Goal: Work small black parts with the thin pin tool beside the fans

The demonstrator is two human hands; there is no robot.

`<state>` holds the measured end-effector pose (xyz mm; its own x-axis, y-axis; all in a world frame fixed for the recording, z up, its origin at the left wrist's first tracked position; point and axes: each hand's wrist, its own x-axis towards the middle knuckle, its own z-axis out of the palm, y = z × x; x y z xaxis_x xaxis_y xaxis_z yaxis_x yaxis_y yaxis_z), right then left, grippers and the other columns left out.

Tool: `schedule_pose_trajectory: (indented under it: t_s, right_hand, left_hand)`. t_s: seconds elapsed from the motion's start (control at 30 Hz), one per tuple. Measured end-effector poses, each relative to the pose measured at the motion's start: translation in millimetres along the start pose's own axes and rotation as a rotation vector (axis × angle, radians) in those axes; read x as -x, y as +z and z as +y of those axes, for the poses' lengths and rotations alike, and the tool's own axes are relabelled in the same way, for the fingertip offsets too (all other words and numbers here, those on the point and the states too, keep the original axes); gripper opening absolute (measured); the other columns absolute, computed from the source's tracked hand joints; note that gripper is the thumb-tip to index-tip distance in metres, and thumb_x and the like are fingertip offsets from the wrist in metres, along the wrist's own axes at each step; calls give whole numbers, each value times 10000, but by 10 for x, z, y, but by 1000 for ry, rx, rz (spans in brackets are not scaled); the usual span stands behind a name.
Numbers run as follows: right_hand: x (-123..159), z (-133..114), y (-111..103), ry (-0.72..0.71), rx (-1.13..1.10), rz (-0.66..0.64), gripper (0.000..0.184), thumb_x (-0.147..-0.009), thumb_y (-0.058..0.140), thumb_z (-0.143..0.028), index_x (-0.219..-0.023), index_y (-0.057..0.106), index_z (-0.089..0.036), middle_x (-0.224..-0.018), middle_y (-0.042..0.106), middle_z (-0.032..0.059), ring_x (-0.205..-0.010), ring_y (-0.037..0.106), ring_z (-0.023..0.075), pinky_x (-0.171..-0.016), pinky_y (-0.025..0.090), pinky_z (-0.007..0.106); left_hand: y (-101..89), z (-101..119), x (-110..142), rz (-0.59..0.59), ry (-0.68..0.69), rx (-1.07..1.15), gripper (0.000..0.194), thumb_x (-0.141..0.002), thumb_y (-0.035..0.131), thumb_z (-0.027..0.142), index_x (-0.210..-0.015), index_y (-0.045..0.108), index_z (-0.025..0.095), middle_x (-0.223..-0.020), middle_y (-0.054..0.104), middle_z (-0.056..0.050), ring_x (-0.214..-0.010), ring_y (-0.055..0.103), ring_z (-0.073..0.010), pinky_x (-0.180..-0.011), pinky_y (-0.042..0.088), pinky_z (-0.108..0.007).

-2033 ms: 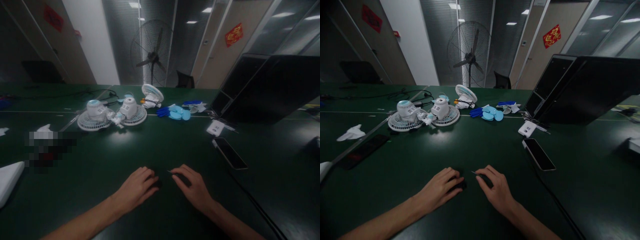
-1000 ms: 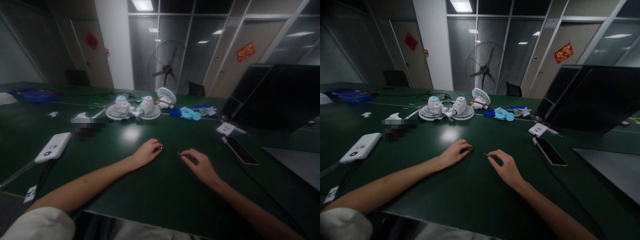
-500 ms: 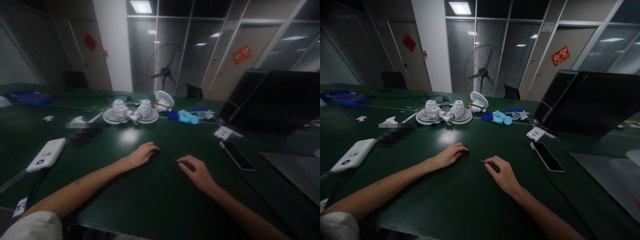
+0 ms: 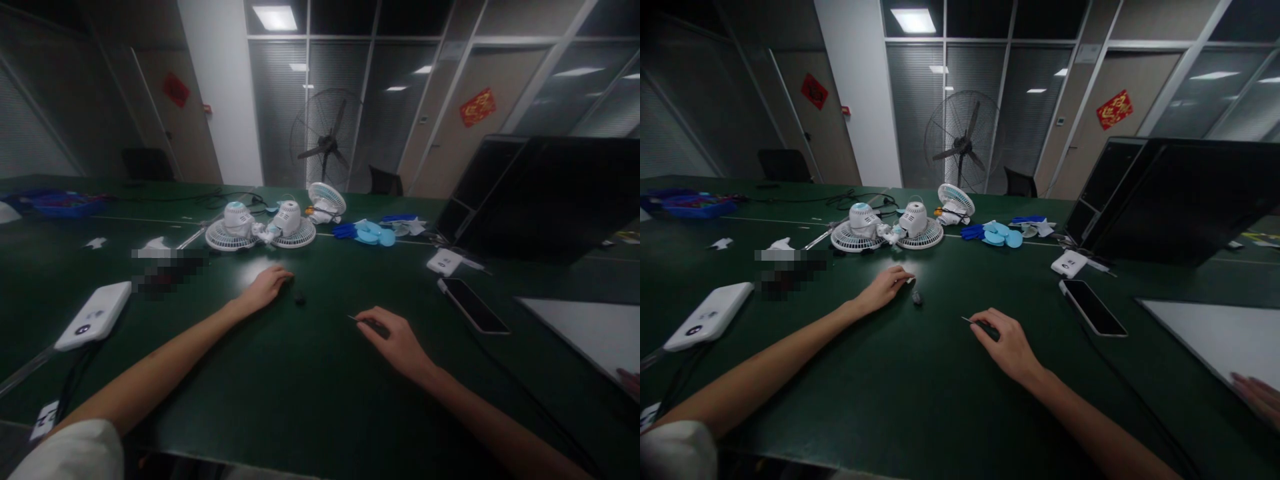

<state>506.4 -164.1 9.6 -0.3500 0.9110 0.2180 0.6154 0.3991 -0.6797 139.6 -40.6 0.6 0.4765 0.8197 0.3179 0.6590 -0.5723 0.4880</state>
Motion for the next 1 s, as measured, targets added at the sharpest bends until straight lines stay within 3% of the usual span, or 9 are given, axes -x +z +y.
schedule_pose_trajectory:
  t_s: [0.13, 0.27, 0.4, 0.5, 0.6, 0.7, 0.83, 1.0]
  right_hand:
    - [-9, 24, 5, 7, -7, -8, 205, -1060, 590, -367, -1171, 729, -265, -1110, 720, 40, -990, 698, 216, -826, 599, 348]
    - [-10, 8, 1, -1, -18, -4, 219, -1057, 590, -393, -1160, 735, -264, -1101, 722, 40, -974, 699, 214, -801, 601, 334]
    - [-13, 2, -5, 10, -13, -18, 237, -1066, 567, -403, -1168, 727, -260, -1117, 712, 47, -982, 688, 217, -798, 590, 333]
    - [-23, 23, -4, 24, 8, -24, 250, -1061, 571, -415, -1178, 720, -252, -1125, 707, 54, -997, 681, 227, -820, 577, 345]
    - [-31, 37, -2, 31, 27, -18, 261, -1056, 569, -428, -1178, 719, -252, -1114, 707, 57, -995, 679, 238, -841, 566, 362]
    - [-31, 30, -6, 41, 20, -39, 270, -1059, 553, -439, -1185, 713, -262, -1143, 701, 57, -1012, 677, 244, -840, 564, 366]
    - [-30, 17, -17, 59, 5, -65, 289, -1065, 528, -458, -1192, 707, -269, -1154, 696, 60, -1032, 670, 249, -854, 565, 370]
    - [-37, 18, -15, 68, -4, -71, 281, -1057, 539, -447, -1187, 707, -262, -1156, 692, 62, -1043, 666, 251, -881, 563, 379]
  left_hand:
    - [-17, -55, -31, 90, -100, 109, 294, -983, 614, 259, -1242, 728, 178, -1087, 771, -94, -939, 704, -231, -886, 547, -375]
    - [-18, 63, -16, 77, -51, 237, 197, -981, 648, 305, -1078, 770, 184, -1090, 788, -74, -1005, 723, -232, -923, 546, -364]
    - [-20, 233, 48, -4, 149, 341, 180, -1018, 617, 285, -1085, 730, 164, -1206, 752, -103, -1131, 696, -224, -1017, 524, -384]
    - [-18, 270, 82, -145, 368, 209, 165, -1035, 602, 273, -1117, 718, 191, -1202, 742, -92, -1170, 671, -218, -1059, 497, -407]
    - [-7, 164, 74, -202, 450, 30, 188, -1058, 547, 244, -1168, 696, 213, -1230, 733, -92, -1198, 659, -223, -1065, 488, -415]
    - [-19, -44, 31, -141, 355, -75, 216, -1071, 501, 240, -1208, 667, 218, -1260, 714, -99, -1177, 661, -226, -1032, 501, -396]
    - [-83, -300, -38, -88, 169, -169, 198, -1058, 500, 256, -1171, 657, 214, -1156, 713, -91, -1081, 663, -234, -974, 508, -376]
    - [-160, -487, -77, -29, 69, -190, 199, -1057, 473, 290, -1128, 640, 211, -1079, 691, -85, -995, 660, -229, -907, 513, -344]
